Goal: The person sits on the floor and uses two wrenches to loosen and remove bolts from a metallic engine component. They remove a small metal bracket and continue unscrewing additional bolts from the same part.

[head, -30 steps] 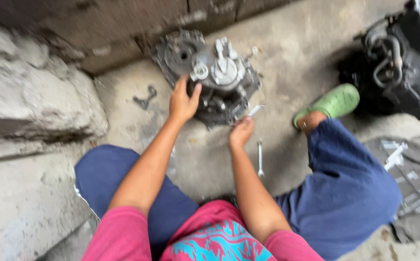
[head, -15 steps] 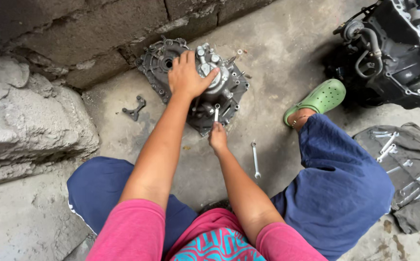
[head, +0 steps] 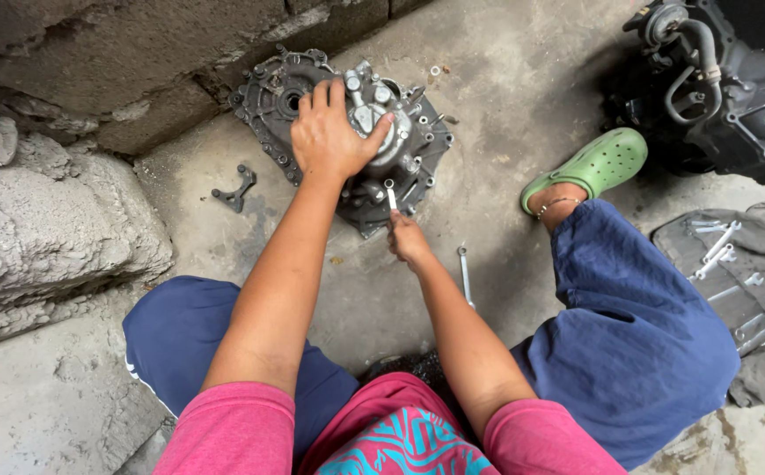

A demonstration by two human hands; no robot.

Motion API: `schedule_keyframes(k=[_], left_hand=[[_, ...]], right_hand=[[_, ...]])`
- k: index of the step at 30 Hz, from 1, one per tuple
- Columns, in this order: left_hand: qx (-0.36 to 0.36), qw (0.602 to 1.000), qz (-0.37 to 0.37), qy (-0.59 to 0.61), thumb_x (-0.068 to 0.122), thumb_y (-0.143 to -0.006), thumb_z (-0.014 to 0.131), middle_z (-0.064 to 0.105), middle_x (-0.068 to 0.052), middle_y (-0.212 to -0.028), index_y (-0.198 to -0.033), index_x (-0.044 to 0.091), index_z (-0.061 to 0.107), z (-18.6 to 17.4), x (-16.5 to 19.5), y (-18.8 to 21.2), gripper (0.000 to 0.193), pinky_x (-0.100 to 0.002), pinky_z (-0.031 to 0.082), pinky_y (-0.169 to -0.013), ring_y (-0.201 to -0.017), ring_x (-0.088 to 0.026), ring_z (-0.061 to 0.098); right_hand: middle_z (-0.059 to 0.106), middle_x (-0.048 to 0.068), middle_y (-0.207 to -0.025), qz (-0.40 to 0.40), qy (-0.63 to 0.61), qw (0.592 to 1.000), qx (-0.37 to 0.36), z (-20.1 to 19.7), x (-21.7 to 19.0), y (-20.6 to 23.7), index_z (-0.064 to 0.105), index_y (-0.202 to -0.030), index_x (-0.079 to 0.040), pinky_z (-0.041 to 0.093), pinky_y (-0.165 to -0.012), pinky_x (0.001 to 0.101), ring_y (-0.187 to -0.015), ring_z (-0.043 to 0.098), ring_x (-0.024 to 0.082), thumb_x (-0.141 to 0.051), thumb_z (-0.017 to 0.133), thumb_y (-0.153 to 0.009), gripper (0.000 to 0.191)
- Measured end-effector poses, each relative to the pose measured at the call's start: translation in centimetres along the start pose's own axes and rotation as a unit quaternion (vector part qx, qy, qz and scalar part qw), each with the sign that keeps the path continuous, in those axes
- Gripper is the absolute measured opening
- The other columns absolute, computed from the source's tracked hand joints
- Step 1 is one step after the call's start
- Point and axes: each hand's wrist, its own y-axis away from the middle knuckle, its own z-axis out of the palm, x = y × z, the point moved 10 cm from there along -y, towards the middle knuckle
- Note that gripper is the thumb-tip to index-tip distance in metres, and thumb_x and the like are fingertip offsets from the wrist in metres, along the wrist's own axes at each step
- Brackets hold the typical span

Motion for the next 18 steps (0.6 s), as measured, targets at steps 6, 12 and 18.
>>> schedule_keyframes(k=[6,12,18], left_hand=[[-0.022,1.000,-0.008,0.000,0.077,-0.083,0.069,0.060,-0.018,-0.134,-0.131,0.004,0.059,0.7,-0.1,-0.4,0.087,-0.050,0.054,-0.090,-0.119,-0.039,0.058],[-0.017,1.000,0.000,-0.016,0.083,-0.071,0.073,0.062,-0.017,-0.127,-0.131,0.000,0.057,0.6,0.2,-0.5,0.104,-0.048,0.055,-0.085,-0.114,-0.037,0.059],[-0.042,0.997,-0.052,-0.039,0.088,-0.065,0.070,0.062,-0.015,-0.131,-0.133,0.005,0.059,0.2,-1.1,-0.3,0.109,-0.047,0.054,-0.087,-0.120,-0.036,0.059]], right_hand=[[0.041,-0.003,-0.056,-0.021,0.002,1.000,0.007,-0.3,-0.9,0.1,0.051,-0.077,-0.016,0.024,-0.036,0.0308,-0.039,0.033,0.011,-0.055,0.043,-0.106,0.049],[0.039,-0.004,-0.057,0.089,-0.037,0.993,-0.075,0.5,0.3,0.7,0.046,-0.075,-0.020,0.027,-0.040,0.0279,-0.042,0.035,0.011,-0.066,0.041,-0.100,0.052],[0.040,-0.006,-0.059,0.137,-0.161,0.968,-0.133,2.7,1.1,1.0,0.044,-0.076,-0.022,0.031,-0.045,0.0293,-0.048,0.038,0.011,-0.064,0.046,-0.103,0.050]])
